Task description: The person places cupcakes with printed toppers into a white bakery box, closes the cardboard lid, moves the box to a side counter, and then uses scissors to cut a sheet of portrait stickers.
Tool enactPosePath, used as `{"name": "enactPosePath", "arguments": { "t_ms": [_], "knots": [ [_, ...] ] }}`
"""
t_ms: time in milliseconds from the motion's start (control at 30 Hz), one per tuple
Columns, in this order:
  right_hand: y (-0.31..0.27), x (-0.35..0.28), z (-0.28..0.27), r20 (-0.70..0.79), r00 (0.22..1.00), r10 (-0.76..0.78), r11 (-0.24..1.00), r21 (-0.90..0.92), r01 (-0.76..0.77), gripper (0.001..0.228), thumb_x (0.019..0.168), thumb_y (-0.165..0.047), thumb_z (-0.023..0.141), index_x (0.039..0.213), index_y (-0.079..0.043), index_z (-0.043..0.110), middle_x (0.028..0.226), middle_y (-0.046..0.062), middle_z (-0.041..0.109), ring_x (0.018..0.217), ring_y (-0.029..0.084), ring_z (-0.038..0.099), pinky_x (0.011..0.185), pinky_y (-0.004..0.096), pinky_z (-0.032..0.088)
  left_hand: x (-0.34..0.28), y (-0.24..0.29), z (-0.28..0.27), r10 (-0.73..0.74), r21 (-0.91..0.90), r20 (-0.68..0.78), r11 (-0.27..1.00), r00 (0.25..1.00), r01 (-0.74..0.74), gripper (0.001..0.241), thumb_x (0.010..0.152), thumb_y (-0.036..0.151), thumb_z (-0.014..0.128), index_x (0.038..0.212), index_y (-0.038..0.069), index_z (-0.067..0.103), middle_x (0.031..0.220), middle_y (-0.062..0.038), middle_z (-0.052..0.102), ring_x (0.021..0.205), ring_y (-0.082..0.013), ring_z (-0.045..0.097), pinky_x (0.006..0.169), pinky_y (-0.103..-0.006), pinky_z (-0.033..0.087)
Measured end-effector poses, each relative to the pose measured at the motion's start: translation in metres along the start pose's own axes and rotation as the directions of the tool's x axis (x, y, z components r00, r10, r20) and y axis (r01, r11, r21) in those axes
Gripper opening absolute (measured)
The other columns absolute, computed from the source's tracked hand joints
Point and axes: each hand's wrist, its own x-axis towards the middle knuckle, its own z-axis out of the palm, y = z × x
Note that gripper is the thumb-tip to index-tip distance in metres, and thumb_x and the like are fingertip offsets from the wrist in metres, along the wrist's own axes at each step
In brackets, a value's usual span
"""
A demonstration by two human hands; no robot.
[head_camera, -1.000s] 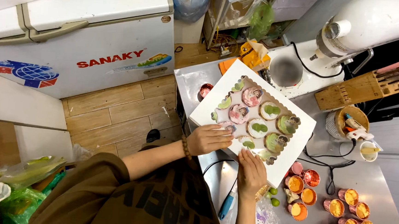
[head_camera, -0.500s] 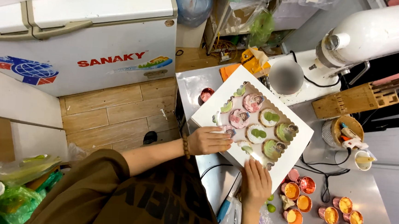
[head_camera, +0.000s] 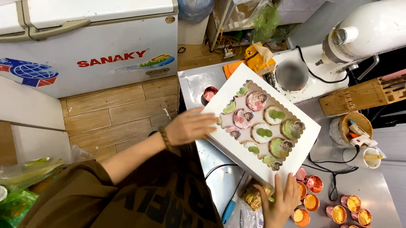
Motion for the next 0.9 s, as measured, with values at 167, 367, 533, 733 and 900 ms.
{"name": "enactPosePath", "arguments": {
  "t_ms": [167,367,533,733,900],
  "knots": [
    [0.024,-0.034,0.013,0.052,0.993,0.110,0.994,-0.024,-0.108,0.059,0.075,-0.014,0.087,0.131,-0.008,0.069,0.141,0.015,0.065,0.139,0.033,0.058,0.118,0.047,0.045,-0.004,-0.006,-0.028,-0.076,0.120,0.109,0.991,0.991,0.063,0.028,0.095,0.025,0.069,0.121,0.015,0.075,0.134,-0.001,0.070,0.129,-0.0151,0.064,0.113,-0.0427,0.050],
    [0.026,-0.032,0.019,-0.061,0.996,0.071,0.997,0.011,-0.070,0.044,0.079,-0.008,0.086,0.120,-0.002,0.073,0.127,0.014,0.072,0.129,0.034,0.065,0.113,0.043,0.053,-0.011,-0.016,-0.012,-0.009,0.065,-0.051,0.998,0.999,0.013,0.018,0.095,0.018,0.072,0.110,0.013,0.079,0.119,-0.004,0.077,0.117,-0.0172,0.070,0.103,-0.0364,0.058],
    [0.023,-0.031,0.019,-0.085,0.994,0.061,0.998,0.017,-0.060,0.041,0.079,-0.008,0.087,0.117,-0.002,0.074,0.123,0.014,0.073,0.127,0.034,0.067,0.111,0.043,0.054,-0.009,-0.015,-0.015,-0.020,0.059,-0.059,0.998,0.998,0.023,0.015,0.094,0.014,0.072,0.107,0.011,0.079,0.117,-0.005,0.077,0.116,-0.0182,0.071,0.100,-0.0337,0.059],
    [0.032,-0.012,-0.002,-0.033,0.998,0.046,0.997,0.063,-0.044,0.046,0.077,-0.016,0.085,0.118,-0.002,0.072,0.124,0.013,0.072,0.124,0.032,0.066,0.108,0.043,0.052,-0.002,-0.029,-0.014,-0.008,0.038,0.010,0.999,1.000,0.007,0.019,0.094,0.025,0.071,0.106,0.013,0.079,0.115,-0.004,0.078,0.113,-0.0158,0.073,0.103,-0.0383,0.057],
    [0.093,0.033,0.013,-0.039,0.987,0.154,0.946,0.294,-0.136,0.033,0.100,-0.006,0.059,0.132,-0.005,0.064,0.138,0.013,0.064,0.134,0.030,0.059,0.116,0.037,0.043,0.077,-0.068,-0.005,-0.399,0.024,0.292,0.912,0.869,0.410,0.034,0.101,0.042,0.058,0.105,0.015,0.078,0.100,-0.006,0.077,0.096,-0.0197,0.074,0.100,-0.0388,0.053]
  ]
}}
